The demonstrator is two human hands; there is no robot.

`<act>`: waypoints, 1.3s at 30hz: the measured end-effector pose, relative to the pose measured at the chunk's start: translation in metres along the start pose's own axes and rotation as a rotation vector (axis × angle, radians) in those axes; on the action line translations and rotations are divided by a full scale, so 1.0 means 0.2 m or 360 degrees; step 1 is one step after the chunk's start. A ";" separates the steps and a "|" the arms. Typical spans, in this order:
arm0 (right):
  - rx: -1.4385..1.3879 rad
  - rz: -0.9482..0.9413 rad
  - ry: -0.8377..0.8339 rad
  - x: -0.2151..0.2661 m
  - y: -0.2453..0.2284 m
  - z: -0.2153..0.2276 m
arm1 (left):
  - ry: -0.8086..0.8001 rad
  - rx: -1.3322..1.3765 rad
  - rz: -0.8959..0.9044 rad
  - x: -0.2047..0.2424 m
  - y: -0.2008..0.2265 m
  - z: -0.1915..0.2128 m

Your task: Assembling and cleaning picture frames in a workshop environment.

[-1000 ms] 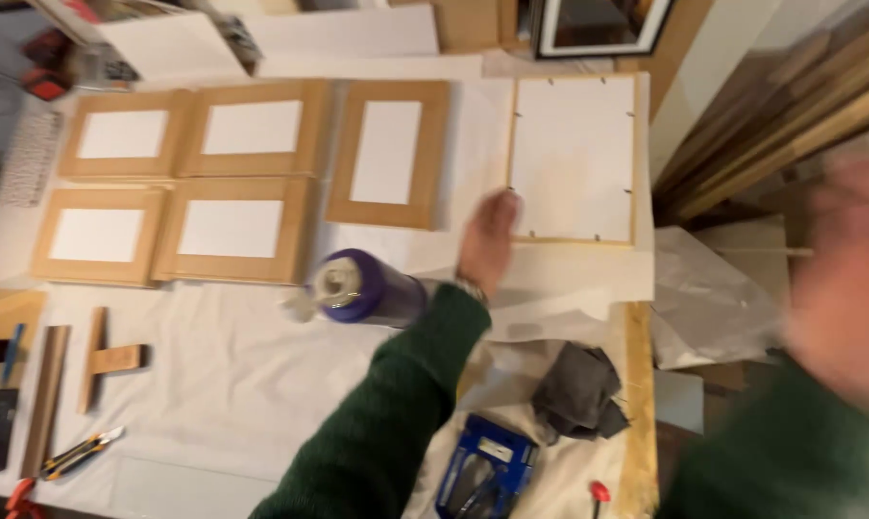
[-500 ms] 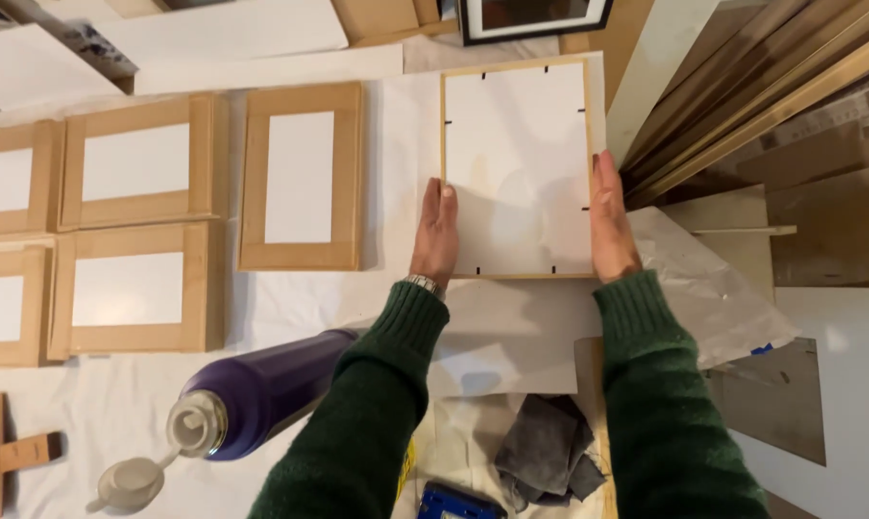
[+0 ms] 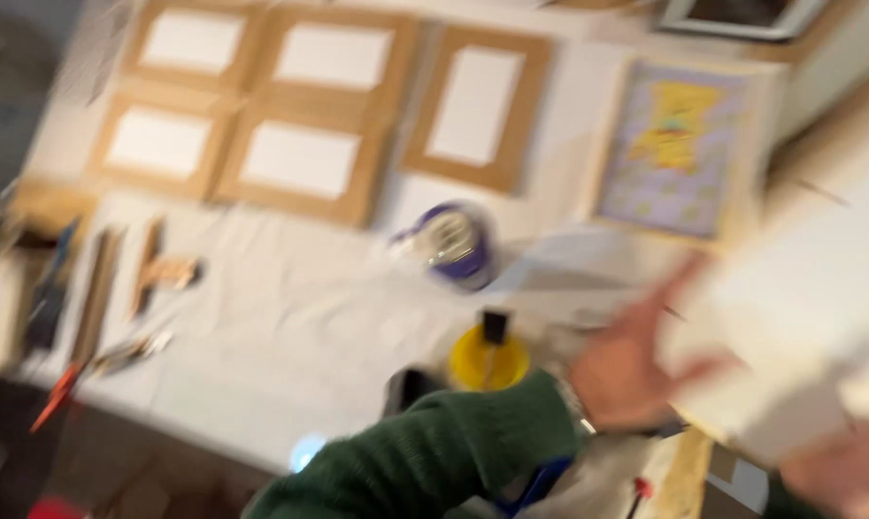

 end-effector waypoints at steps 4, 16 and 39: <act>0.0082 0.0058 -0.0315 0.23 0.08 -0.11 | -0.0489 -0.0049 0.0072 0.50 0.03 0.15; 0.0871 0.0256 -0.0447 0.97 -0.08 -0.33 | -0.0505 0.0724 0.0596 0.88 0.13 1.48; 0.1527 0.0377 -0.1031 0.49 0.47 -3.07 | -0.0324 0.1437 0.1848 1.21 -1.41 2.35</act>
Point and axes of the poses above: each hand's wrist, its own x-axis away from the middle knuckle, its own z-axis out of the back of the hand, y = z × x, the point moved 3 cm from there along -x, towards the middle knuckle, and after that the axes turned 15 degrees about z, right-handed, at the moved point
